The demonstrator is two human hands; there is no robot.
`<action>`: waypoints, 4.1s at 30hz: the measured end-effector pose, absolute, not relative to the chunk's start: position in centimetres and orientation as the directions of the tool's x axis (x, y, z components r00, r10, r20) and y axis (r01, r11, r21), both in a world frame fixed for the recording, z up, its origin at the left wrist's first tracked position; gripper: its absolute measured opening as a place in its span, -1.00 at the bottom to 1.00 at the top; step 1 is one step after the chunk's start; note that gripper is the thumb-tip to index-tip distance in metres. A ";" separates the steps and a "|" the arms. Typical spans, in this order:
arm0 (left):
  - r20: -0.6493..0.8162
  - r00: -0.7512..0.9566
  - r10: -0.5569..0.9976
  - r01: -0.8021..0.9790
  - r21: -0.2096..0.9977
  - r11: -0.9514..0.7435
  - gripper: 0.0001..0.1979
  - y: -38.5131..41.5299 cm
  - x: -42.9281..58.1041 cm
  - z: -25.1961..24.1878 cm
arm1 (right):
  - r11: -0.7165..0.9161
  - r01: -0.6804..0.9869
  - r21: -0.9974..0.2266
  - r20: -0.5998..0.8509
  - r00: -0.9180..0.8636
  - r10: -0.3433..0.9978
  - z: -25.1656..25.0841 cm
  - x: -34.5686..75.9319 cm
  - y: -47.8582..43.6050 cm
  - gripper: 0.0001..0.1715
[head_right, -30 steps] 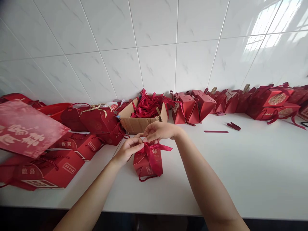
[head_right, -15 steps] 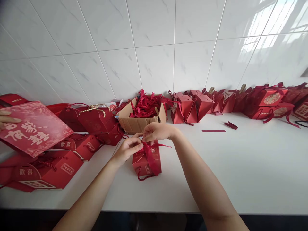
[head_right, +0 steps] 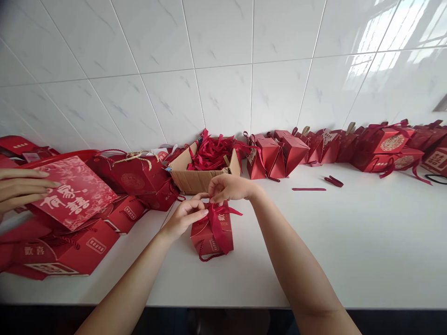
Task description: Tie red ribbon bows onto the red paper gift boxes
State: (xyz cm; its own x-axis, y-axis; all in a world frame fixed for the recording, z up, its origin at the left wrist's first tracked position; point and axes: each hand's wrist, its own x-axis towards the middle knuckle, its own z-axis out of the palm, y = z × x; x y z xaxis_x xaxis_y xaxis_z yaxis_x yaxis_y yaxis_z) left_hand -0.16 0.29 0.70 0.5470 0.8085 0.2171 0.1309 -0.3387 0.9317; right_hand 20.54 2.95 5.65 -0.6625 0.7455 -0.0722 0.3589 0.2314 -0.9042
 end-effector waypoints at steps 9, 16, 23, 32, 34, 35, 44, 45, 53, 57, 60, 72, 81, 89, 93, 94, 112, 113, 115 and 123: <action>0.205 0.573 0.794 0.185 0.911 -0.369 -0.74 0.2 -0.2 0.8 | 0.330 0.356 -0.874 0.032 -0.636 0.771 6.0 21.4 3.0 -0.77; 0.185 0.559 0.809 0.176 0.926 -0.334 -0.73 0.1 -0.3 0.9 | 0.512 0.463 -0.723 0.044 -0.710 0.703 6.7 21.4 2.1 -0.69; 0.203 0.541 0.816 0.114 0.944 -0.311 -0.72 0.2 -0.3 1.0 | 0.574 0.557 -0.599 0.007 -0.714 0.700 7.3 20.8 1.3 -0.49; 0.201 0.499 0.843 0.100 0.953 -0.287 -0.71 0.3 -0.3 0.6 | 0.563 0.614 -0.553 -0.060 -0.703 0.708 7.6 20.9 0.9 -0.36; 0.196 0.497 0.845 0.108 0.952 -0.285 -0.70 0.4 -0.3 0.6 | 0.541 0.622 -0.566 -0.095 -0.701 0.706 7.8 21.0 0.7 -0.36; 0.196 0.495 0.846 0.115 0.951 -0.288 -0.69 0.4 -0.3 0.6 | 0.527 0.624 -0.576 -0.115 -0.701 0.704 7.8 21.1 0.6 -0.35; 0.222 0.485 0.846 0.212 0.909 -0.360 -0.65 0.2 -0.4 0.9 | 0.457 0.632 -0.626 -0.190 -0.692 0.697 7.4 21.9 0.9 -0.37; 0.220 0.484 0.847 0.213 0.909 -0.358 -0.65 0.2 -0.4 1.0 | 0.457 0.630 -0.628 -0.186 -0.692 0.698 7.4 21.9 0.9 -0.38; 0.218 0.483 0.848 0.175 0.925 -0.338 -0.60 -0.4 0.2 1.2 | 0.551 0.534 -0.642 -0.011 -0.724 0.689 7.7 22.3 1.1 -0.63; 0.213 0.483 0.849 0.161 0.932 -0.326 -0.58 -0.6 0.4 1.0 | 0.543 0.620 -0.567 -0.004 -0.661 0.750 7.8 22.4 1.0 -0.82; 0.231 0.441 0.867 0.134 0.938 -0.319 -0.55 -0.5 0.6 0.6 | 0.500 0.666 -0.554 -0.039 -0.620 0.783 7.8 22.2 1.0 -0.90; 0.250 0.336 0.908 0.154 0.937 -0.315 -0.46 -0.9 1.3 0.3 | 0.517 0.615 -0.595 0.014 -0.635 0.772 7.5 21.8 1.1 -0.93; 0.272 0.350 0.896 0.149 0.929 -0.340 -0.43 -0.9 1.3 0.4 | 0.625 0.522 -0.580 0.217 -0.640 0.737 7.1 21.5 1.5 -0.84; 0.242 0.322 0.915 0.101 0.953 -0.287 -0.46 -0.8 1.3 0.0 | 0.631 0.512 -0.582 0.208 -0.656 0.725 7.1 21.5 1.5 -0.85; 0.224 0.287 0.931 0.110 0.958 -0.265 -0.44 -0.8 1.4 -0.1 | 0.626 0.502 -0.597 0.225 -0.644 0.731 7.4 21.4 1.3 -0.86; 0.225 0.287 0.931 0.107 0.958 -0.264 -0.43 -0.8 1.4 0.0 | 0.626 0.502 -0.597 0.234 -0.637 0.734 7.4 21.4 1.3 -0.85; 0.245 0.315 0.917 0.111 0.950 -0.292 -0.45 -0.7 1.1 0.1 | 0.629 0.525 -0.573 0.354 -0.534 0.768 6.8 21.5 1.8 -0.84; 0.236 0.317 0.919 0.102 0.954 -0.280 -0.45 -0.7 1.1 0.0 | 0.631 0.520 -0.575 0.358 -0.534 0.766 6.9 21.5 1.8 -0.86; 0.226 0.322 0.919 0.088 0.960 -0.267 -0.45 -0.7 1.1 0.0 | 0.628 0.515 -0.583 0.351 -0.537 0.767 7.0 21.6 1.7 -0.89; 0.217 0.307 0.927 0.083 0.964 -0.254 -0.45 -0.8 1.2 0.1 | 0.535 0.424 -0.731 0.225 -0.591 0.775 7.1 22.0 1.8 -0.75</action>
State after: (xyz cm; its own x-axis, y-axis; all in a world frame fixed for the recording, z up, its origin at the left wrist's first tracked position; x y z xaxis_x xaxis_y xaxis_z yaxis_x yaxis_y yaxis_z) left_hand 1.20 -0.79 0.14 0.3066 0.9267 0.2174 0.0829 -0.2536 0.9638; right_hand 22.01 1.84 7.13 -0.5908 0.7748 0.2251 0.4236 0.5354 -0.7307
